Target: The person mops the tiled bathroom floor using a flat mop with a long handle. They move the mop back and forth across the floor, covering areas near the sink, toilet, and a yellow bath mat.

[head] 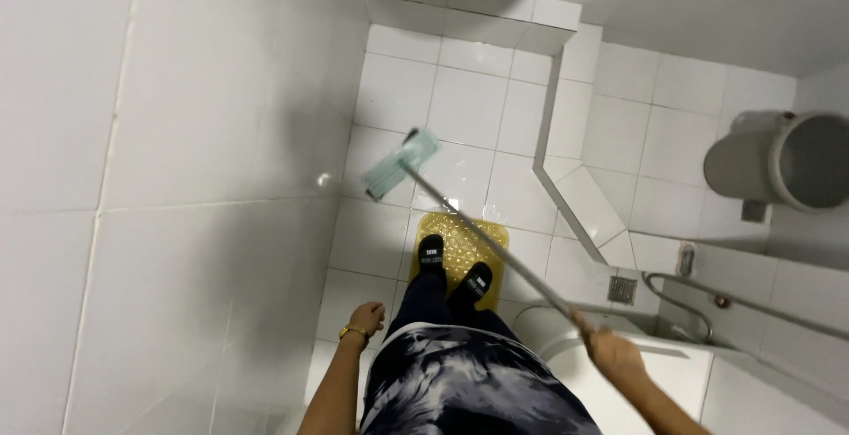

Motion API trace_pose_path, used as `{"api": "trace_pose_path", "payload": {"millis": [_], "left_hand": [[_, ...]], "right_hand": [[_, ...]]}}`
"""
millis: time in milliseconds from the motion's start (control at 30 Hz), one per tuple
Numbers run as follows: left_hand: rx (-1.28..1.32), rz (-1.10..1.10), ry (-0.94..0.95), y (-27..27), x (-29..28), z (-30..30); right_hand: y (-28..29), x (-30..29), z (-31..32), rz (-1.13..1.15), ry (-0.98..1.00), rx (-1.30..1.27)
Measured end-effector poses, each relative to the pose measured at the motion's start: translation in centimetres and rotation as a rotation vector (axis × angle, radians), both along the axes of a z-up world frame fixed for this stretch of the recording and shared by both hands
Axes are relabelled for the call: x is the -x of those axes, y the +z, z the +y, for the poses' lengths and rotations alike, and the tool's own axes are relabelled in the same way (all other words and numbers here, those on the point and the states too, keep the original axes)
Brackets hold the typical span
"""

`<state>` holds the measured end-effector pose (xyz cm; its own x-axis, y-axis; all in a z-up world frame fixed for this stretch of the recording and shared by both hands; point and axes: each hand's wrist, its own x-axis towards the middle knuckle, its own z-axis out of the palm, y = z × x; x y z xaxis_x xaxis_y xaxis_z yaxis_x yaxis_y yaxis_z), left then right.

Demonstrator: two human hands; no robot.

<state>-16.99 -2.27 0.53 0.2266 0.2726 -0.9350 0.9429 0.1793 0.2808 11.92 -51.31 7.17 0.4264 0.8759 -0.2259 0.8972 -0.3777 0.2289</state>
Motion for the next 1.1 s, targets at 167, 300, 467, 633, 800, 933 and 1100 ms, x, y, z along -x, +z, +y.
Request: {"api": "trace_pose_path", "payload": {"millis": [167,300,467,633,800,933,1100], "left_hand": [[0.014,-0.016,0.068,-1.0,3.4,-0.3],[-0.017,0.026,0.178,0.0,5.0,-0.8],[-0.022,0.048,0.382,-0.8,8.0,-3.5],[-0.030,0.065,0.530,-1.1,9.1,-8.6],[-0.046,0.049,0.735,-1.0,7.2,-17.9],[0.023,0.033,0.826,-3.3,4.1,-25.9],[-0.189,-0.048,0.490,-6.1,3.2,-32.3]], "right_hand": [[8.6,-10.3,18.7,0.194,-0.350,0.378],[1.4,-21.4,27.8,0.266,-0.545,0.430],[10.5,-26.7,38.8,0.171,-0.422,0.650],[2.7,-31.2,33.1,0.129,-0.007,0.560],[9.5,-24.8,27.3,0.550,-0.525,0.521],[6.0,-25.0,20.1,0.281,0.077,0.778],[5.9,-18.8,15.4,0.436,0.266,0.788]]}}
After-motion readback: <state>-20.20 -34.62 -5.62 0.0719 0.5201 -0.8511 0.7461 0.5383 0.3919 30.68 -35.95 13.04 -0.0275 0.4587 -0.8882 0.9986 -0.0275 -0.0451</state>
